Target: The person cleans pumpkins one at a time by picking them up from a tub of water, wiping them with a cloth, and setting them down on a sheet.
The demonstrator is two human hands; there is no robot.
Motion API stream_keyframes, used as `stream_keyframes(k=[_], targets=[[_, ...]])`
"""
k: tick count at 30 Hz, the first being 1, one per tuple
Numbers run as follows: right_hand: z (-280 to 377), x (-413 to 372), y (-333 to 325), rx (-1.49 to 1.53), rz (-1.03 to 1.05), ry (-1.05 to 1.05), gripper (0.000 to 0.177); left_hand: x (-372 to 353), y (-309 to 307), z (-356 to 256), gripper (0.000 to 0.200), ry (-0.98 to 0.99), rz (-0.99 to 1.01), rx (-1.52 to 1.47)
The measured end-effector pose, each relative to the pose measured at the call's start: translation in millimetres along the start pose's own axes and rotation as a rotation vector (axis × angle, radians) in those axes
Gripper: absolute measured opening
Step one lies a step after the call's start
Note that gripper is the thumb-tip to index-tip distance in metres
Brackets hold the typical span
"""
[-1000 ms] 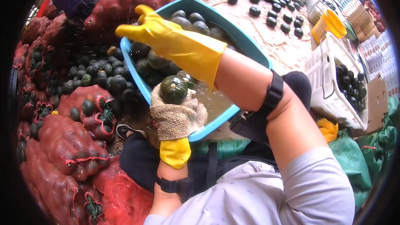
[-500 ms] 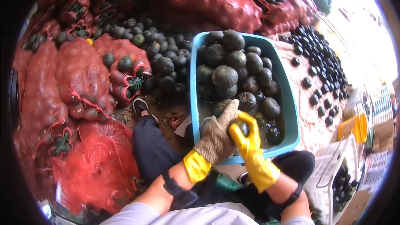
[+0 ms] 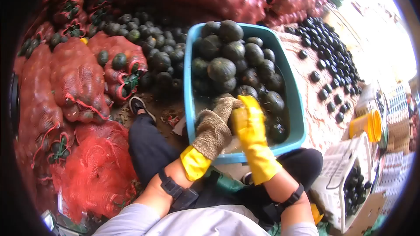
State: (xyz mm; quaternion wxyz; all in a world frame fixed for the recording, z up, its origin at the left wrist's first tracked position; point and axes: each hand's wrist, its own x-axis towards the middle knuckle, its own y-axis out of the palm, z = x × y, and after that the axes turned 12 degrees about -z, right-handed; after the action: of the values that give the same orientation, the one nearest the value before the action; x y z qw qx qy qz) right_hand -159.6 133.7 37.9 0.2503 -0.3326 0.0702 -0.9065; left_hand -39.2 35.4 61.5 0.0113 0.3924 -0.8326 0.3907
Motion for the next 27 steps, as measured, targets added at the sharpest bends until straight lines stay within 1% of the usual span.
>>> stream_keyframes(k=[1, 2, 3, 4, 5, 6, 7, 8, 9, 10, 11, 13, 14, 15, 16, 17, 18, 20, 21, 22, 23, 25, 26, 27], targets=[[46, 2, 10, -0.106, 0.054, -0.243, 0.034, 1, 21, 11, 0.058, 0.106, 0.020, 0.244], [67, -4, 10, -0.072, -0.007, -0.148, 0.035, 10, -2, 10, 0.043, 0.203, -0.061, -0.002], [63, -5, 2, -0.016, 0.050, -0.198, 0.033, 10, -26, 3, 0.037, 0.049, 0.007, -0.173], [64, -7, -2, 0.113, 0.089, 0.028, 0.032, 10, -37, 8, 0.039, 0.131, -0.017, -0.208], [66, -10, -5, 0.242, 0.126, 0.257, 0.032, 3, -37, 8, 0.043, 0.097, -0.057, -0.248], [67, -8, -2, 0.499, 0.013, 0.582, 0.035, -4, -37, 7, 0.047, 0.064, -0.098, -0.289], [68, -3, 4, 0.761, -0.113, 0.889, 0.039, -5, -32, -2, 0.047, 0.226, -0.271, 0.023], [63, -9, 10, 0.739, -0.197, 0.857, 0.043, -6, -32, -12, 0.043, 0.088, -0.172, 0.095], [50, -18, 16, 0.718, -0.279, 0.825, 0.047, -5, -30, -15, 0.043, 0.017, -0.156, 0.056], [35, -24, 19, 0.610, -0.219, 0.677, 0.053, -4, -27, -18, 0.042, -0.054, -0.143, 0.020], [42, -15, 3, 0.452, -0.024, 0.714, 0.060, -5, -19, -13, 0.045, -0.066, -0.208, -0.130], [46, 4, -24, -0.040, 0.347, 0.192, 0.067, -5, -7, -3, 0.050, -0.095, -0.338, -0.428], [52, 8, -28, -0.013, 0.393, 0.141, 0.070, 0, -27, -4, 0.054, 0.020, -0.245, -0.362], [69, 20, -34, -0.094, 0.513, 0.205, 0.066, 5, -46, -4, 0.058, 0.139, -0.159, -0.306], [76, 25, -36, -0.060, 0.554, 0.367, 0.066, 1, -46, 5, 0.058, 0.105, -0.084, -0.206], [82, 29, -37, -0.023, 0.586, 0.527, 0.065, -2, -43, 9, 0.058, 0.092, -0.063, -0.142], [92, 36, -37, 0.077, 0.571, 0.792, 0.064, -5, -40, 12, 0.057, 0.081, -0.040, -0.079], [11, -27, -18, 0.317, 0.313, 0.865, 0.060, -10, -29, 11, 0.053, 0.050, -0.173, -0.024], [11, -31, -8, 0.362, 0.183, 0.889, 0.060, -11, -21, 6, 0.052, 0.033, -0.246, 0.001], [11, -35, 2, 0.408, 0.053, 0.901, 0.060, -12, -17, -9, 0.043, -0.087, -0.318, -0.019], [12, -38, 12, 0.451, -0.075, 0.901, 0.060, -10, -20, -11, 0.042, -0.091, -0.276, -0.081], [23, -12, -9, 0.111, 0.254, 0.608, 0.079, -2, -29, -9, 0.040, -0.098, -0.186, -0.203], [24, -9, -17, 0.028, 0.380, 0.345, 0.081, 5, -33, -6, 0.039, -0.103, -0.146, -0.264], [39, -8, -20, -0.105, 0.362, 0.136, 0.083, 10, -36, -3, 0.038, -0.110, -0.108, -0.328]])
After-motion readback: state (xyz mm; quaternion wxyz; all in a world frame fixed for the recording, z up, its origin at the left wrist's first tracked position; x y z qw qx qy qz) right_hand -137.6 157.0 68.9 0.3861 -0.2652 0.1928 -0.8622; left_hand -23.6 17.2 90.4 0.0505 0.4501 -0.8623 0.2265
